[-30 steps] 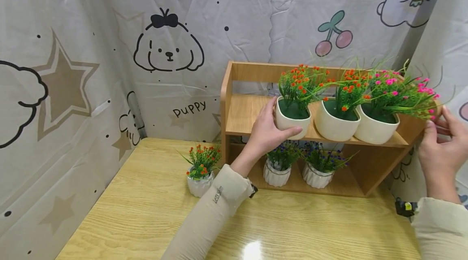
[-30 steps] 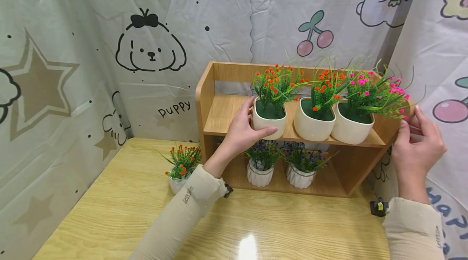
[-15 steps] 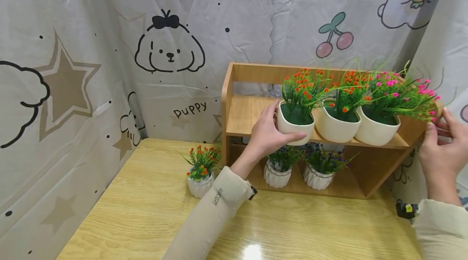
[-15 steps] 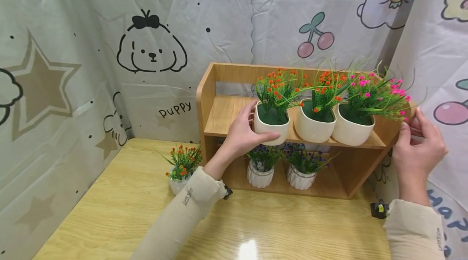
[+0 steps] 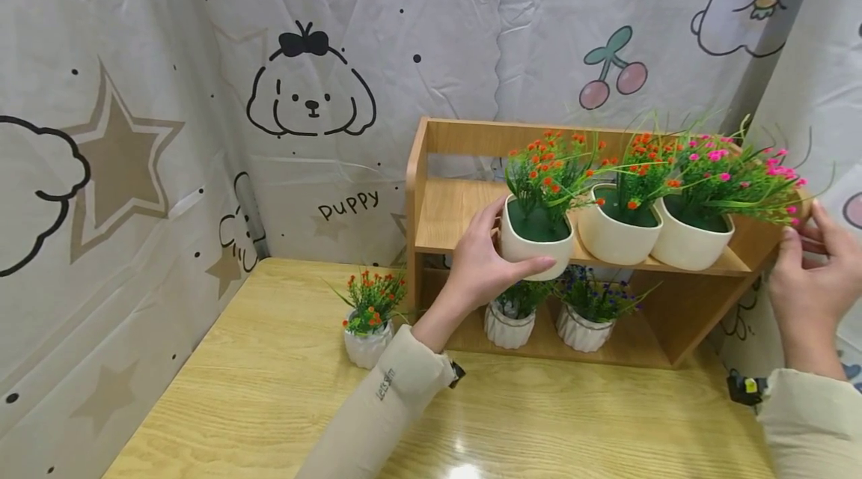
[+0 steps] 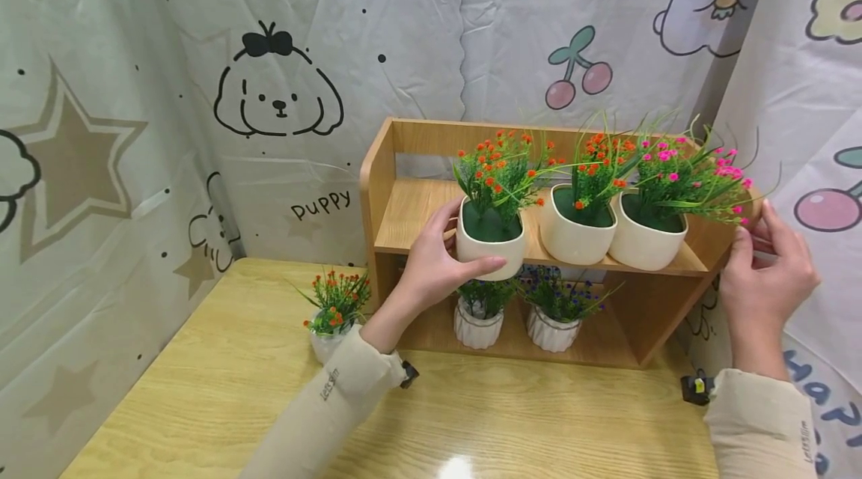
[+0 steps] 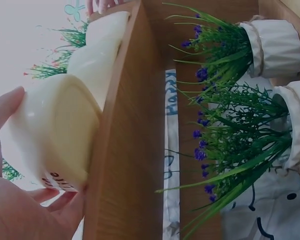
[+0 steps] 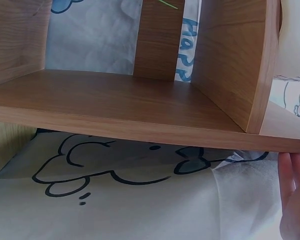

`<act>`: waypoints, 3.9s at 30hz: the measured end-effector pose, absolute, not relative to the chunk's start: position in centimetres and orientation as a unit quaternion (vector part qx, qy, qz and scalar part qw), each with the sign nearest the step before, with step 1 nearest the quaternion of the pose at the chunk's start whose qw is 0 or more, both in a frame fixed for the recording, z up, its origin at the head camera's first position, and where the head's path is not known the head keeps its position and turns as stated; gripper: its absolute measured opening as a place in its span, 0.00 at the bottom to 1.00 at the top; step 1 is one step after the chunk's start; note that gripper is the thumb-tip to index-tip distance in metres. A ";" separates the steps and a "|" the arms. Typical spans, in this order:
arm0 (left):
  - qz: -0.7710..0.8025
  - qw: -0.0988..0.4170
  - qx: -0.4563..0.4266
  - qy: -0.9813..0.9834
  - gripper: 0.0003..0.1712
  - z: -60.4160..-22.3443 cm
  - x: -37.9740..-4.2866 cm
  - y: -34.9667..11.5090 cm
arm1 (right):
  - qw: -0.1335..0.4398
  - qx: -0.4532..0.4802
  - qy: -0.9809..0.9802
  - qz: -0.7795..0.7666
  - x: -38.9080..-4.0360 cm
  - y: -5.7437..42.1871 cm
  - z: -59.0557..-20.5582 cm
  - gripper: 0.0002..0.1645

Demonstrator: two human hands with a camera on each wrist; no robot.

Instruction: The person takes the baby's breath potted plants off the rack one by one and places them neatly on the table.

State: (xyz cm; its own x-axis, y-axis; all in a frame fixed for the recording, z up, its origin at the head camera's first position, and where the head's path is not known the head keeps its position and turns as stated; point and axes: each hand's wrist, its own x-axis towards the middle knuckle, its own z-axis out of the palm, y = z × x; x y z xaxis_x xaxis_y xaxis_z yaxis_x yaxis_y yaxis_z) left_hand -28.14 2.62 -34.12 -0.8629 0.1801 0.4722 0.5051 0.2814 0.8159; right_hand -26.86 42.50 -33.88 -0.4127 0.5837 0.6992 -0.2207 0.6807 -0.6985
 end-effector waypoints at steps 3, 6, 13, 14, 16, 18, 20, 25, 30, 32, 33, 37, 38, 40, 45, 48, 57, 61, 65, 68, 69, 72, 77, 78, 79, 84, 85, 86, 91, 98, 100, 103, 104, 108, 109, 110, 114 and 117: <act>-0.568 0.141 -0.222 -0.780 0.60 -34.1 -27.4 2.2 | 0.529 -0.120 -0.751 0.377 -26.7 42.7 -33.9 0.25; -0.566 0.143 -0.230 -0.779 0.60 -34.0 -26.6 1.6 | 0.528 -0.122 -0.753 0.373 -26.6 42.8 -34.0 0.25; -0.562 0.157 -0.255 -0.771 0.60 -33.7 -25.1 0.0 | 0.542 -0.117 -0.748 0.365 -26.5 43.2 -34.2 0.24; -0.561 0.158 -0.256 -0.772 0.60 -33.6 -24.8 -0.4 | 0.547 -0.113 -0.746 0.363 -26.6 43.2 -34.2 0.24; -0.560 0.158 -0.257 -0.772 0.61 -33.6 -24.3 -1.1 | 0.556 -0.105 -0.741 0.362 -26.7 43.2 -34.2 0.23; -0.556 0.162 -0.259 -0.773 0.61 -33.6 -23.9 -1.8 | 0.562 -0.105 -0.740 0.355 -26.7 43.2 -34.2 0.23; -0.551 0.168 -0.261 -0.775 0.61 -33.7 -23.6 -2.5 | 0.564 -0.107 -0.740 0.351 -26.7 43.1 -34.2 0.23; -0.537 0.193 -0.265 -0.778 0.62 -34.2 -22.7 -4.6 | 0.564 -0.106 -0.739 0.353 -26.7 42.9 -34.1 0.22; -0.530 0.200 -0.252 -0.785 0.63 -35.2 -21.6 -7.1 | 0.561 -0.105 -0.743 0.348 -26.7 42.8 -34.0 0.23; -0.531 0.196 -0.239 -0.789 0.62 -35.6 -21.0 -8.1 | 0.563 -0.105 -0.742 0.347 -26.7 42.8 -34.0 0.23; -0.531 0.196 -0.232 -0.791 0.61 -35.8 -20.8 -8.7 | 0.565 -0.104 -0.742 0.346 -26.7 42.8 -34.0 0.23; -0.532 0.200 -0.201 -0.798 0.59 -36.6 -19.7 -11.0 | 0.563 -0.095 -0.744 0.346 -26.9 42.8 -33.9 0.23; -0.529 0.203 -0.193 -0.801 0.58 -36.8 -19.5 -11.7 | 0.561 -0.094 -0.746 0.345 -26.9 42.8 -33.9 0.23; -0.518 0.211 -0.175 -0.810 0.59 -37.2 -19.1 -12.9 | 0.557 -0.098 -0.750 0.342 -26.9 42.7 -33.9 0.24; -0.489 0.224 -0.122 -0.834 0.61 -37.7 -18.0 -16.1 | 0.559 -0.107 -0.750 0.337 -27.0 42.7 -34.0 0.24; -0.483 0.234 -0.092 -0.839 0.60 -38.0 -17.4 -17.9 | 0.563 -0.103 -0.748 0.336 -27.1 42.6 -33.9 0.24; -0.508 0.286 -0.040 -0.811 0.56 -39.8 -18.1 -22.1 | 0.559 -0.114 -0.751 0.332 -26.7 42.1 -33.4 0.23; -0.513 0.289 -0.018 -0.808 0.53 -40.5 -18.5 -22.9 | 0.561 -0.111 -0.748 0.338 -26.0 41.0 -32.9 0.23; -0.516 0.277 -0.007 -0.811 0.56 -41.1 -18.9 -23.4 | 0.565 -0.099 -0.740 0.350 -25.5 40.1 -32.4 0.23; -0.522 0.263 0.001 -0.812 0.57 -41.6 -19.2 -23.7 | 0.567 -0.094 -0.735 0.359 -25.4 39.8 -32.1 0.23; -0.524 0.257 0.006 -0.812 0.57 -41.8 -19.3 -23.9 | 0.568 -0.092 -0.735 0.360 -25.4 39.8 -32.1 0.23; -0.533 0.238 0.022 -0.812 0.56 -42.6 -19.7 -24.5 | 0.568 -0.089 -0.735 0.360 -25.5 39.8 -32.0 0.23; -0.564 0.197 0.042 -0.801 0.59 -43.9 -20.6 -25.4 | 0.567 -0.093 -0.736 0.358 -25.4 39.9 -32.0 0.23; -0.571 0.192 0.045 -0.797 0.60 -44.1 -20.8 -25.5 | 0.567 -0.095 -0.736 0.357 -25.4 39.9 -32.0 0.23; -0.577 0.188 0.048 -0.793 0.61 -44.4 -21.0 -25.7 | 0.567 -0.097 -0.736 0.357 -25.3 39.9 -32.0 0.23; -0.592 0.188 0.062 -0.781 0.61 -45.7 -21.8 -26.0 | 0.562 -0.106 -0.742 0.350 -25.1 39.9 -32.1 0.23; -0.589 0.187 0.063 -0.784 0.62 -46.0 -22.0 -26.0 | 0.561 -0.109 -0.743 0.349 -25.2 40.0 -32.2 0.23; -0.584 0.184 0.064 -0.788 0.62 -46.4 -22.1 -26.1 | 0.561 -0.109 -0.743 0.349 -25.3 40.1 -32.2 0.23; -0.567 0.151 0.064 -0.807 0.65 -48.3 -22.9 -26.0 | 0.561 -0.112 -0.745 0.344 -25.9 41.2 -32.9 0.23; -0.573 0.093 0.084 -0.810 0.66 -50.0 -23.2 -26.1 | 0.559 -0.111 -0.746 0.344 -26.0 41.2 -33.0 0.23; -0.569 0.084 0.088 -0.813 0.66 -50.2 -23.2 -26.1 | 0.561 -0.109 -0.743 0.348 -25.7 40.8 -32.8 0.23; -0.563 0.072 0.091 -0.818 0.65 -50.5 -23.3 -26.2 | 0.560 -0.107 -0.744 0.348 -25.4 40.2 -32.5 0.23; -0.561 0.069 0.092 -0.820 0.65 -50.6 -23.4 -26.2 | 0.560 -0.107 -0.744 0.348 -25.4 40.2 -32.4 0.23; -0.546 0.056 0.093 -0.831 0.66 -50.9 -23.6 -26.1 | 0.559 -0.110 -0.747 0.342 -25.9 41.0 -32.8 0.23; -0.542 0.055 0.093 -0.833 0.66 -51.0 -23.6 -26.1 | 0.559 -0.109 -0.747 0.342 -26.1 41.4 -33.0 0.23; -0.538 0.054 0.093 -0.836 0.66 -51.0 -23.6 -26.1 | 0.560 -0.106 -0.746 0.344 -26.3 41.7 -33.2 0.23; -0.533 0.054 0.094 -0.839 0.64 -51.4 -23.6 -26.2 | 0.559 -0.102 -0.744 0.350 -27.1 42.8 -33.7 0.24; -0.532 0.055 0.090 -0.840 0.62 -51.7 -23.6 -26.3 | 0.557 -0.105 -0.745 0.351 -27.1 42.7 -33.8 0.24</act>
State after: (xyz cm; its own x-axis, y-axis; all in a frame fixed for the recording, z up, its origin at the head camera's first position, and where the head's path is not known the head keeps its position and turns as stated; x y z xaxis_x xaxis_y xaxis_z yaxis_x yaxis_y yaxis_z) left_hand -23.60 -26.26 -51.73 -0.9778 -0.2097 -0.0027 -0.0922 0.4184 0.9036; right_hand -27.13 42.74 -33.77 -0.3573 0.5478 0.7564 -0.2342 0.7315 -0.6404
